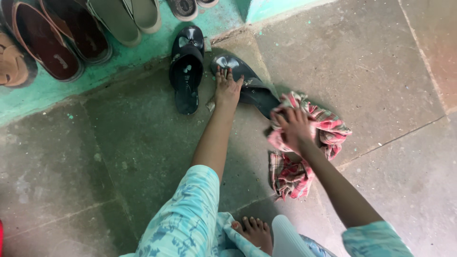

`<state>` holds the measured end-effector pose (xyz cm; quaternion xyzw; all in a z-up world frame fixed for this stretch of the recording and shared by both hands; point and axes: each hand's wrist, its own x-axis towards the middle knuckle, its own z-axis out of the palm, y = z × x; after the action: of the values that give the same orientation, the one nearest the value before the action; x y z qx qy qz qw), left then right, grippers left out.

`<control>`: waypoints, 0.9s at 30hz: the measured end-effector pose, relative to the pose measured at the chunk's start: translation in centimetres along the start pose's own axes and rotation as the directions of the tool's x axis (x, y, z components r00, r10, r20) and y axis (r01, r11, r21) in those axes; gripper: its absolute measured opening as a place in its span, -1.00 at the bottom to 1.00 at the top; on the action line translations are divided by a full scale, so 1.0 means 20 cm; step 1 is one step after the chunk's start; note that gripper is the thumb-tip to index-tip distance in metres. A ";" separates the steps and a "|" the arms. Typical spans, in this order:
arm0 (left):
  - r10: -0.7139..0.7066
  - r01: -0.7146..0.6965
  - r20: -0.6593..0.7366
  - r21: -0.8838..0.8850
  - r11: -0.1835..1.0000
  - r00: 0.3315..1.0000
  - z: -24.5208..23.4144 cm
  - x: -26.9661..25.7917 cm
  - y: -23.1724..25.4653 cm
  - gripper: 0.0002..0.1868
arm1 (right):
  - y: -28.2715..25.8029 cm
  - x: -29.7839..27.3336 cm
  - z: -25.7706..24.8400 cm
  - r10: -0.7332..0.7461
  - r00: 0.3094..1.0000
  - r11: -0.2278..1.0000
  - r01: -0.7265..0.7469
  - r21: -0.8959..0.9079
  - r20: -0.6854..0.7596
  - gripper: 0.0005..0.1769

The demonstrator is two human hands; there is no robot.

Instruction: The person sits on the floor and wipes a pair of beige sandals with a red and white checkered cloth. They then pick up a pair of black flip-flops and wipe them with the same cloth. Finally, they place the cleaned sandals on a green shelf.

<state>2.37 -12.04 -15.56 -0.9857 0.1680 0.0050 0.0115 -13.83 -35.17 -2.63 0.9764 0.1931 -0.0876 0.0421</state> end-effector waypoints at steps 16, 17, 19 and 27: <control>0.039 -0.076 -0.138 -0.277 0.958 0.990 -0.59 -0.37 -0.01 -0.75 | 0.29 -0.11 -0.16 0.531 0.827 0.480 -0.111 0.870 -0.187 -0.55; 0.064 -0.048 0.039 -0.327 0.944 0.997 -0.56 -0.41 0.02 -0.77 | 0.26 -0.07 -0.19 0.502 0.829 0.539 -0.077 0.839 -0.247 -0.54; 0.115 -0.086 0.153 -0.182 0.979 0.981 -0.43 -0.48 0.08 -0.70 | 0.22 0.03 -0.23 0.432 0.830 0.615 0.015 0.789 -0.353 -0.53; 0.379 -0.388 0.084 0.217 0.896 0.922 0.14 -0.51 0.01 -0.69 | -0.23 0.34 -0.03 -0.115 0.855 0.936 0.265 0.233 -0.506 -0.47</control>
<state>-7.31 -8.73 -18.14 -0.9250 0.3580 0.0073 0.1272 -9.25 -28.40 -3.48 0.9378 0.2787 0.1283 -0.1625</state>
